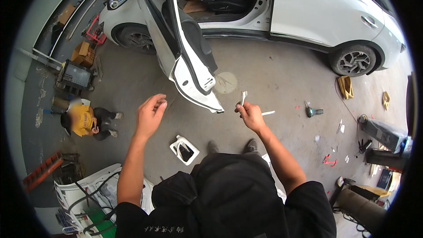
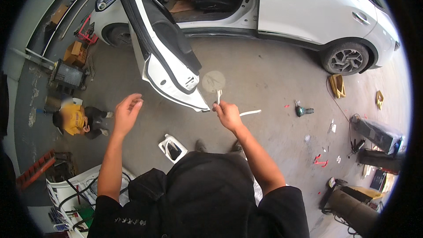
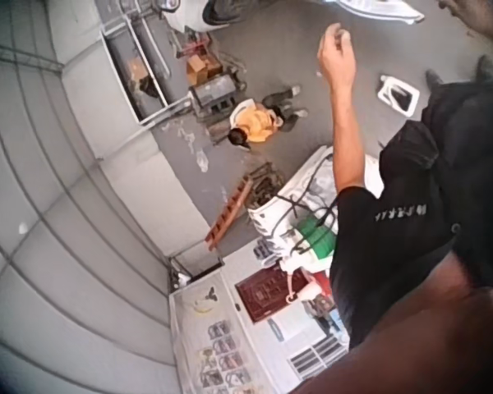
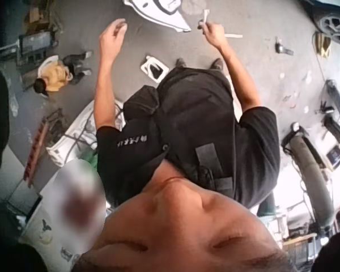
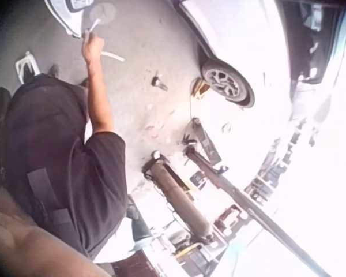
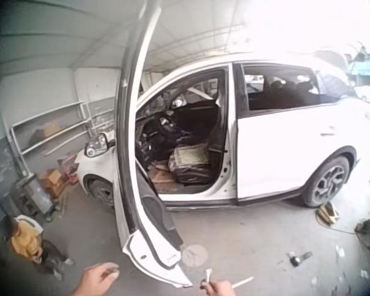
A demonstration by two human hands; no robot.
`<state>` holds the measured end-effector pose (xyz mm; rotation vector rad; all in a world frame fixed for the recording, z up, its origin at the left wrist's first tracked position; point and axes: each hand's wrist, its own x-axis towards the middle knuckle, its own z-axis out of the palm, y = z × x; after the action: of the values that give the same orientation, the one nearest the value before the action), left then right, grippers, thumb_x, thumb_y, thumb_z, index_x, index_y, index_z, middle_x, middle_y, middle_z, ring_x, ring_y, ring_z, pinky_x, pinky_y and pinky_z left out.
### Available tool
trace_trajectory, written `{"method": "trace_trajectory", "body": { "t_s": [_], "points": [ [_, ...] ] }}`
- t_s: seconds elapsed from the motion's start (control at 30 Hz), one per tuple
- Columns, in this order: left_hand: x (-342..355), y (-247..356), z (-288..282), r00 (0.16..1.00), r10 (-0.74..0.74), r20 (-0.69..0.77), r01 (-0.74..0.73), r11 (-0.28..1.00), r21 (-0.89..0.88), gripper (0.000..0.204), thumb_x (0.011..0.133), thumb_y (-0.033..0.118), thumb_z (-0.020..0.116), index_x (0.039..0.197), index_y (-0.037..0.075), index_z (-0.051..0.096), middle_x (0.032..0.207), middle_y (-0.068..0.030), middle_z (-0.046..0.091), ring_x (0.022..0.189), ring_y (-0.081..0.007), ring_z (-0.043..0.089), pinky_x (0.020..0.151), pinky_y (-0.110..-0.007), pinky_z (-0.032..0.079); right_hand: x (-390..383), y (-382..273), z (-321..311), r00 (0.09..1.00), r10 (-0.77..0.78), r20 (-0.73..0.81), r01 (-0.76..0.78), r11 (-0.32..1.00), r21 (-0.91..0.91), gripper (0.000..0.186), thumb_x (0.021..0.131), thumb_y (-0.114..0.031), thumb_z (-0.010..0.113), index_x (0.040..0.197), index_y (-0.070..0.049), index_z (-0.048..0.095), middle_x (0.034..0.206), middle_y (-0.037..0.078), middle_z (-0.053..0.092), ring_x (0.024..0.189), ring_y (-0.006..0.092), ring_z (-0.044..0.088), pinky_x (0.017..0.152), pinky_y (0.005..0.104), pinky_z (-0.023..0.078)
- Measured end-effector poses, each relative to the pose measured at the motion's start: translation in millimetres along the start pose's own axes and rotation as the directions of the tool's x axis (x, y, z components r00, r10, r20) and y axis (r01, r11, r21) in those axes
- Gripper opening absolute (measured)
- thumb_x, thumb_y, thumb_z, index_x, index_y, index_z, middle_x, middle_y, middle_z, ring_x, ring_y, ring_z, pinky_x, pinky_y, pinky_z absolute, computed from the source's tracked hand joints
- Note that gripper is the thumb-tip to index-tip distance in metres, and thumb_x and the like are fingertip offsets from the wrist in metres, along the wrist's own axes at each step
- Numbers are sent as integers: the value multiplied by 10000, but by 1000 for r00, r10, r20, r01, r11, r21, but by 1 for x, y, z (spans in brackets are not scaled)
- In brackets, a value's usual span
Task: The person removes a black rubber seal from the car door frame and then installs a white trim piece along the door edge. They use a yellow utility knife to cut the trim to length and press it into place along the door's perimeter.
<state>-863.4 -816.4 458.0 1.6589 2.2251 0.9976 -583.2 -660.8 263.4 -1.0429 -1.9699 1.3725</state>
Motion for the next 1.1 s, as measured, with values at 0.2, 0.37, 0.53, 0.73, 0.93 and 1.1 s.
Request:
{"method": "trace_trajectory", "body": {
  "t_s": [0.2, 0.37, 0.53, 0.73, 0.93, 1.1],
  "points": [
    [42, -6, -7, 994, 72, 86, -54, 978, -200, 224, 878, 109, 632, 1066, -13, 617, 947, -90, 678, 818, -143, 623, 742, -276, 498, 5, -39, -13, 994, -6, -108, 5, 1000, -8, 309, 954, -320, 557, 858, -48, 667, 605, 102, 606, 549, 222, 609, 552, 362, 476],
    [59, -35, -10, 973, 76, 220, 10, 929, -369, 244, 900, 124, 616, 1096, -21, 603, 975, -70, 673, 871, -132, 610, 772, -268, 491, 25, -59, -31, 981, -54, -184, 21, 984, -176, 279, 953, -302, 557, 902, -46, 655, 633, 101, 615, 577, 215, 611, 579, 351, 478],
    [37, -122, 10, 932, -72, 356, 304, 690, -657, 227, 938, 165, 576, 1109, 17, 594, 982, -53, 669, 851, -114, 606, 737, -266, 489, 24, -94, -21, 985, -22, -172, 39, 994, 99, 310, 1002, -255, 476, 914, 3, 622, 798, 65, 672, 629, 112, 560, 595, 278, 472],
    [-73, -259, 115, 701, -388, 598, 711, 432, -554, 181, 936, 197, 553, 1053, 64, 592, 975, -29, 655, 819, -115, 610, 679, -279, 493, 5, -141, 6, 990, -63, -127, 107, 917, 385, 359, 1026, -277, 407, 1014, 46, 564, 891, 166, 647, 686, 181, 605, 624, 297, 512],
    [-175, -300, 174, 457, -630, 628, 841, 77, -536, 188, 902, 188, 548, 1045, 74, 591, 938, -33, 654, 767, -130, 626, 621, -282, 503, 6, -174, 22, 989, -134, -67, 150, 913, 379, 379, 1023, -324, 415, 1021, 27, 558, 898, 161, 640, 679, 174, 610, 617, 300, 536],
    [-212, -317, 188, 420, -678, 603, 810, -20, -586, 179, 899, 194, 558, 1037, 89, 599, 895, -39, 667, 711, -138, 639, 583, -285, 504, 13, -183, 34, 986, -167, -19, 165, 934, 318, 381, 1018, -334, 430, 1038, 28, 550, 907, 164, 653, 673, 183, 619, 615, 301, 527]
  ]
}}
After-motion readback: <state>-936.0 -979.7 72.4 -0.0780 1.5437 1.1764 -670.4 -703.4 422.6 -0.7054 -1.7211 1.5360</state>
